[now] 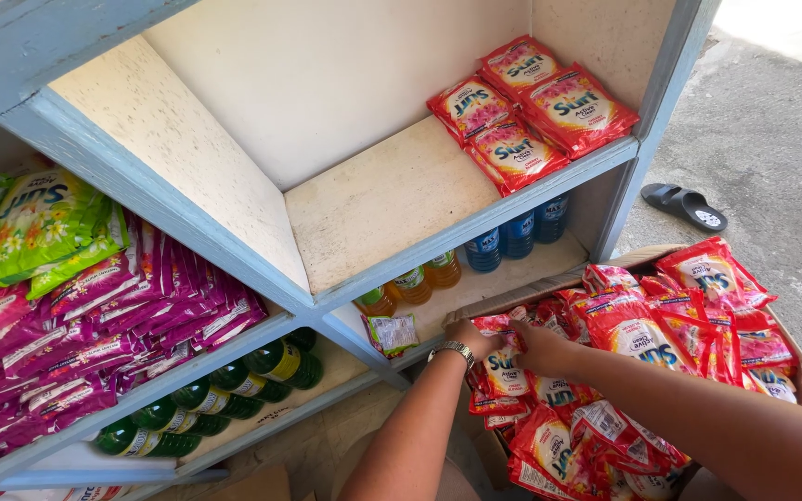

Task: Restocking detergent packets on a grocery store shelf from a cardboard box.

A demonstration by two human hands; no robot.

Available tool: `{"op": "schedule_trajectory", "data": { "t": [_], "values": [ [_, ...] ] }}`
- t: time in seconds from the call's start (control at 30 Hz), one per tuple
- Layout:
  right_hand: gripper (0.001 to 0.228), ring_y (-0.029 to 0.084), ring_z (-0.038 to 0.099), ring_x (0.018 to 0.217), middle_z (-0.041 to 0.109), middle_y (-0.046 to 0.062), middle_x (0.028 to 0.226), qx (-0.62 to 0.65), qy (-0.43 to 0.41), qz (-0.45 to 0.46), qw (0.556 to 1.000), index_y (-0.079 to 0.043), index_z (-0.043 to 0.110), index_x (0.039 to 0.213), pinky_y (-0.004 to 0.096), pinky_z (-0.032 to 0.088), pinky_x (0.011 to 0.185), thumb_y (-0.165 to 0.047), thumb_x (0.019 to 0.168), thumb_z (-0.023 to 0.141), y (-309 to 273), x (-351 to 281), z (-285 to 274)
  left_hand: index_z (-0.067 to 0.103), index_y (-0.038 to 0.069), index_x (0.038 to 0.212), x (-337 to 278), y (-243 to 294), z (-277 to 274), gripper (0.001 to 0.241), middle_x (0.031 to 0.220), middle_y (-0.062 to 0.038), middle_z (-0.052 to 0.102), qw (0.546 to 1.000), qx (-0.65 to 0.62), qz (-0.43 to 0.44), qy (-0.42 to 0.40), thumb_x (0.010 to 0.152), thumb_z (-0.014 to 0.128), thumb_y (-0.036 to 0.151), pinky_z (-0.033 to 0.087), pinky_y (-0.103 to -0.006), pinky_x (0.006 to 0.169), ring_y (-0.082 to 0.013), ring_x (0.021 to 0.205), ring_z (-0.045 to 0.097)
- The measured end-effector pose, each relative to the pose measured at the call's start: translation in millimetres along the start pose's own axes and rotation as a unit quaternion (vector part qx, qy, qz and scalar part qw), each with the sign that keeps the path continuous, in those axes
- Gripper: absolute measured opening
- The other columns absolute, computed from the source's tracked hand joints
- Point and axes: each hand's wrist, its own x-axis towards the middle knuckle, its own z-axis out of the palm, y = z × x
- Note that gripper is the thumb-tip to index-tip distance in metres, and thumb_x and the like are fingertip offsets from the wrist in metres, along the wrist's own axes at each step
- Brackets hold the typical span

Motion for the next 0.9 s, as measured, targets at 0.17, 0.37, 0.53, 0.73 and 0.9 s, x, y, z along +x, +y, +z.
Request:
{"op": "schedule_trajectory", "data": {
  "t": [0.17,0.37,0.53,0.73,0.9],
  "values": [
    [0.082,0.029,0.060,0.134,0.055,0.016,0.150,0.043,-0.020,-0.006,0.999,-0.021,0.022,0.162,0.041,0.048,0.113,-0.021,0.095,0.068,0,0,-1,0.074,0.002,0.119,-6,2,-15,0.091,0.125,-0.024,0.072,0.992,0.047,0.016,-0.117,0.062,0.079,0.073,0.058,-0.0364,0.096,-0.0297,0.113,0.074],
    [0.085,0.028,0.059,0.132,0.054,0.016,0.150,0.235,0.002,0.047,0.971,-0.022,0.014,0.163,0.043,0.054,0.109,-0.013,0.095,0.066,-19,-17,-12,0.069,0.016,0.131,-42,27,-53,0.093,0.145,-0.021,0.054,0.994,0.052,0.049,-0.088,0.057,0.090,0.068,0.050,-0.0380,0.105,-0.0295,0.127,0.059],
    [0.080,0.031,0.065,0.127,0.056,0.020,0.147,0.263,0.002,0.075,0.962,-0.021,0.019,0.162,0.044,0.058,0.103,-0.012,0.097,0.064,-22,-21,-15,0.075,0.021,0.122,-51,38,-60,0.079,0.143,-0.017,0.058,0.996,0.036,0.034,-0.081,0.053,0.091,0.058,0.052,-0.0396,0.103,-0.0279,0.125,0.060],
    [0.078,0.032,0.069,0.123,0.058,0.021,0.145,0.304,-0.014,0.075,0.950,-0.025,0.024,0.160,0.044,0.062,0.096,-0.006,0.095,0.063,-30,-31,-21,0.068,0.011,0.128,-28,21,-42,0.080,0.121,-0.015,0.075,0.984,-0.032,0.079,-0.156,0.060,0.090,0.048,0.060,-0.0382,0.086,-0.0234,0.101,0.074],
    [0.081,0.034,0.070,0.121,0.058,0.022,0.144,0.343,-0.017,0.078,0.936,-0.025,0.021,0.160,0.044,0.064,0.095,-0.003,0.094,0.062,-37,-37,-28,0.067,0.008,0.131,-32,25,-55,0.079,0.119,-0.014,0.074,0.981,-0.087,0.094,-0.148,0.061,0.090,0.038,0.059,-0.0360,0.085,-0.0217,0.100,0.074]
  ]
}}
